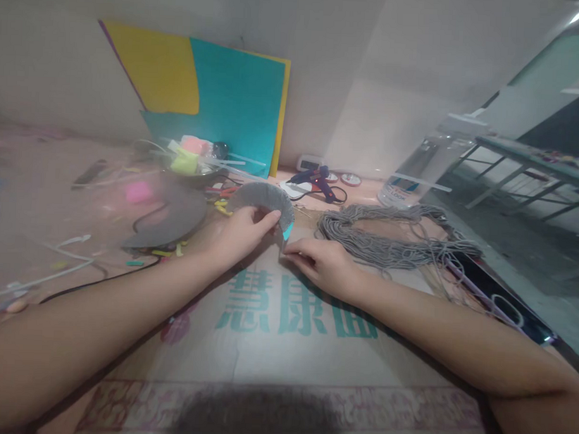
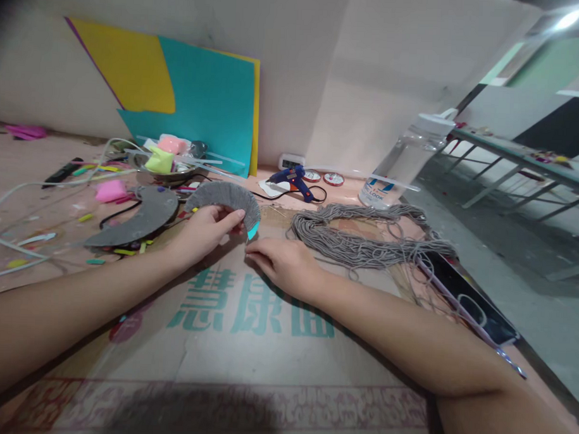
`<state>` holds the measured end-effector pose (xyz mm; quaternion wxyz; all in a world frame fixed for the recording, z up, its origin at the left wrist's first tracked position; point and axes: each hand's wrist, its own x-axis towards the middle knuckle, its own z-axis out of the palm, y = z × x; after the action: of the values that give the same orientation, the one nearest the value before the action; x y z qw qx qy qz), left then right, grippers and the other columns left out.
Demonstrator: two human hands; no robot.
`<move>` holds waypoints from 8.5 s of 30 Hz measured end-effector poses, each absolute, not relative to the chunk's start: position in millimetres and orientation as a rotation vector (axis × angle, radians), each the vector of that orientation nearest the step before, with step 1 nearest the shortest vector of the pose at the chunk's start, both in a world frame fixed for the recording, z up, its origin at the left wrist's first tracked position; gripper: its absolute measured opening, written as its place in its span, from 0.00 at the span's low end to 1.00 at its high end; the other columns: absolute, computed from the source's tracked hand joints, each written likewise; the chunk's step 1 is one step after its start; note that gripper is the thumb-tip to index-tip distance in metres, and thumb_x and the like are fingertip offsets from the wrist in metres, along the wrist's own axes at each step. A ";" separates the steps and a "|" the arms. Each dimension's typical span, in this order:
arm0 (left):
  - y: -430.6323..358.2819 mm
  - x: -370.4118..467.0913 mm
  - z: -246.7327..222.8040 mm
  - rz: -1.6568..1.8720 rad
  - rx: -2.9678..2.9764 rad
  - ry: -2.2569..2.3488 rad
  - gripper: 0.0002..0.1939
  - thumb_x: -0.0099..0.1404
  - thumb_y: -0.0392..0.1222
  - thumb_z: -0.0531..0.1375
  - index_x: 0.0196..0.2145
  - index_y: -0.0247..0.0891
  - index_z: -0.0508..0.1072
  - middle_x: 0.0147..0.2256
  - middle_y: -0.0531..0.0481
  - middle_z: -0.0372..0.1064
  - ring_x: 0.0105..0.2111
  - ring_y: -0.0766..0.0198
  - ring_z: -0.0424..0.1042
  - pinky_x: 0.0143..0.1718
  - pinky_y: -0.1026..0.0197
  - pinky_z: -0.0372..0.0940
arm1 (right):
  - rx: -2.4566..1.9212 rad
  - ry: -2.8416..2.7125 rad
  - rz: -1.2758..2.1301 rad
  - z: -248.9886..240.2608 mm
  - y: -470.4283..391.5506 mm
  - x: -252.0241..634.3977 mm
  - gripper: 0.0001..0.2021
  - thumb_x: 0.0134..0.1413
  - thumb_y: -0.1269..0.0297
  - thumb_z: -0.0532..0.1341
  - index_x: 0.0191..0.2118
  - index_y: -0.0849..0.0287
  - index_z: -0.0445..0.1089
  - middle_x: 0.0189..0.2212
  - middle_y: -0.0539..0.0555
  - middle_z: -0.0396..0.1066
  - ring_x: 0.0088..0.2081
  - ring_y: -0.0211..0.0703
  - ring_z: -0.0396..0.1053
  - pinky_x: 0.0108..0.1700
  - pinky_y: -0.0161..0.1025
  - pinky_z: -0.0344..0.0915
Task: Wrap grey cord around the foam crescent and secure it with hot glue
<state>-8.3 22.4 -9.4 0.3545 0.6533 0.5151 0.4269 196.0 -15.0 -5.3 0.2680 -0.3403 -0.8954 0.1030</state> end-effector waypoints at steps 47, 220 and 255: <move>16.5 -7.5 1.6 0.790 1.676 1.371 0.21 0.61 0.57 0.58 0.25 0.36 0.76 0.27 0.46 0.76 0.24 0.61 0.70 0.22 0.63 0.58 | -1.200 -2.036 0.504 -0.2 4.4 203.6 0.06 0.57 0.62 0.61 0.36 0.57 0.73 0.27 0.50 0.71 0.27 0.37 0.62 0.31 0.36 0.59; 12.7 -3.7 -5.6 0.957 1.848 1.190 0.17 0.65 0.55 0.57 0.26 0.39 0.66 0.25 0.54 0.65 0.27 0.64 0.63 0.31 0.61 0.58 | -1.128 -1.893 1.076 1.3 3.5 202.0 0.09 0.53 0.58 0.61 0.31 0.59 0.67 0.22 0.47 0.65 0.23 0.35 0.61 0.27 0.34 0.58; 14.9 -5.4 -5.6 0.954 1.780 1.136 0.18 0.66 0.56 0.56 0.27 0.39 0.66 0.25 0.55 0.65 0.27 0.65 0.64 0.31 0.61 0.58 | -1.100 -1.927 0.912 0.9 4.2 204.8 0.15 0.61 0.54 0.57 0.30 0.59 0.70 0.24 0.49 0.66 0.27 0.37 0.63 0.30 0.35 0.59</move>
<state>-5.4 14.9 -5.6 0.4009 0.7037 0.4493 0.3771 204.8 4.2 0.9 0.3628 -0.4272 -0.7486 0.3543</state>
